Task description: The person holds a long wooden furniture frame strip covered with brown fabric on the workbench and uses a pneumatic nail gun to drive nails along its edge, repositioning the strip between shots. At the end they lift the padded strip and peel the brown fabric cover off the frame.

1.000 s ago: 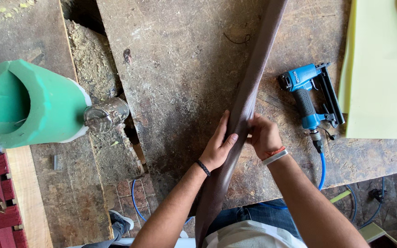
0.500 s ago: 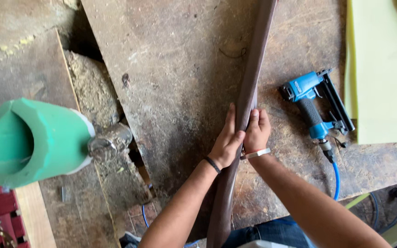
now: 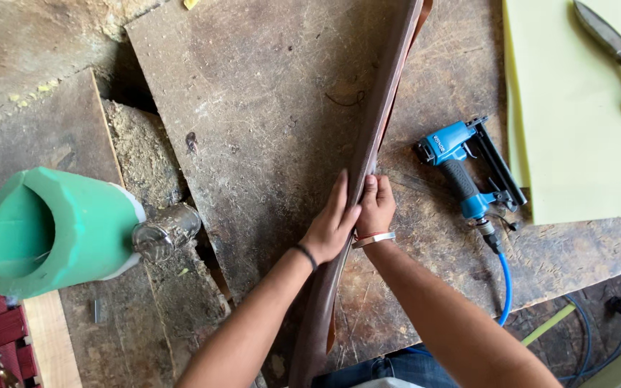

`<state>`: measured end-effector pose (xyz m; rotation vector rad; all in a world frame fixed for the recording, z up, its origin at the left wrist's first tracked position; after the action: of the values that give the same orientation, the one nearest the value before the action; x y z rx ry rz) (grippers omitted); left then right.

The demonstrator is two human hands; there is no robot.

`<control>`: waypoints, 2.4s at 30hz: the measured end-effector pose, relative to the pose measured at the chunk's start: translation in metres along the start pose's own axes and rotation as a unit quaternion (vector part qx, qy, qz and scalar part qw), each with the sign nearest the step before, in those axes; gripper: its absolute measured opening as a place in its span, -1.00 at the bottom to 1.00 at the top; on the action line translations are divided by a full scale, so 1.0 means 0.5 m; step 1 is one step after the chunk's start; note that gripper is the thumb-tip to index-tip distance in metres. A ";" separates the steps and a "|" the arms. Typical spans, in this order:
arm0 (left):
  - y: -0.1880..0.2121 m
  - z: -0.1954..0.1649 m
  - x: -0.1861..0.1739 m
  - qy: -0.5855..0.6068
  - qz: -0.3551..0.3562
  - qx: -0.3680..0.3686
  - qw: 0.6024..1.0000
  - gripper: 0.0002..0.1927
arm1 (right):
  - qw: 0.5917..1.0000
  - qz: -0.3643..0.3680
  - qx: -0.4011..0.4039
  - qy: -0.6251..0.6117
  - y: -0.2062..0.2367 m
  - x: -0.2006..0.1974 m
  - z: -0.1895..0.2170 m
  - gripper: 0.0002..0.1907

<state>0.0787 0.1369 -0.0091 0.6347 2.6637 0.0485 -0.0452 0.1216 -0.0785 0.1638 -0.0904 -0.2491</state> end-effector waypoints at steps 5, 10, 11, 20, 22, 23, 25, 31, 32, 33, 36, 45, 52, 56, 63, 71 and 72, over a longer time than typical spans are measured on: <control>0.027 -0.011 0.004 -0.155 0.053 -0.106 0.981 -0.02 | 0.989 0.050 0.140 0.005 -0.017 -0.003 0.005 -0.78; 0.024 0.017 -0.005 -0.100 0.089 -0.241 0.961 0.06 | 0.877 0.059 -0.224 0.422 -0.018 -0.147 0.289 -0.80; 0.024 0.016 -0.007 -0.096 0.087 -0.234 0.964 0.06 | 0.801 0.015 -0.286 0.525 -0.022 -0.173 0.332 -0.70; 0.014 0.022 -0.013 -0.094 0.044 -0.141 0.985 0.08 | 0.846 0.086 0.042 0.524 -0.169 -0.246 0.255 -0.22; 0.013 0.009 -0.018 -0.084 0.034 -0.106 0.990 0.09 | 0.850 0.106 0.146 0.495 -0.164 -0.263 0.259 -0.32; 0.013 0.002 -0.020 -0.077 0.031 -0.091 0.992 0.10 | 0.864 0.148 0.150 0.457 -0.153 -0.241 0.266 -0.40; 0.016 0.018 -0.014 -0.068 0.052 -0.136 0.987 0.07 | 0.882 0.226 0.155 0.384 -0.135 -0.197 0.289 -0.54; 0.013 0.017 -0.018 -0.060 0.049 -0.145 0.986 0.08 | 0.829 0.269 0.135 0.472 -0.120 -0.088 0.307 -0.57; 0.012 0.005 -0.022 -0.064 0.035 -0.115 0.991 0.09 | 0.816 0.276 0.129 0.492 -0.119 -0.082 0.305 -0.58; 0.013 0.008 -0.021 -0.066 0.041 -0.126 0.989 0.09 | 0.802 0.281 0.126 0.511 -0.113 -0.083 0.302 -0.58; 0.013 0.012 -0.016 -0.051 0.057 -0.146 0.986 0.10 | 0.802 0.288 0.147 0.502 -0.088 -0.094 0.281 -0.55; 0.016 0.003 -0.015 -0.042 0.076 -0.160 0.983 0.22 | 0.726 0.338 0.021 0.599 0.015 -0.071 0.258 -0.42; 0.015 -0.015 -0.020 -0.065 0.069 -0.154 0.983 0.48 | 0.716 0.380 -0.008 0.585 0.057 -0.065 0.238 -0.52; 0.018 -0.004 -0.013 -0.083 0.085 -0.198 0.973 0.53 | 0.708 0.371 0.010 0.601 0.058 -0.085 0.226 -0.49; 0.039 0.000 -0.032 -0.099 0.037 -0.263 0.959 0.25 | 0.749 0.275 -0.021 0.602 -0.018 -0.178 0.273 -0.51; -0.114 -0.041 0.001 -0.155 -0.069 -0.234 0.957 0.05 | 0.773 0.161 -0.207 0.578 0.008 -0.195 0.346 -0.47; -0.131 -0.045 0.008 -0.144 -0.084 -0.194 0.967 0.04 | 0.792 0.174 -0.263 0.522 0.047 -0.173 0.354 -0.64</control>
<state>0.0387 0.0815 0.0020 0.2635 2.3220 0.3899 -0.1425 0.1393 0.0933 -0.2921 1.0499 0.2203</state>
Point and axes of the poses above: each hand's wrist, its own y-axis away from the middle knuckle, its own x-axis out of the palm, z = x × y, the point moved 10 cm from there along -y, towards the middle knuckle, and after that the axes turned 8 degrees about z, right-handed, at the moved point
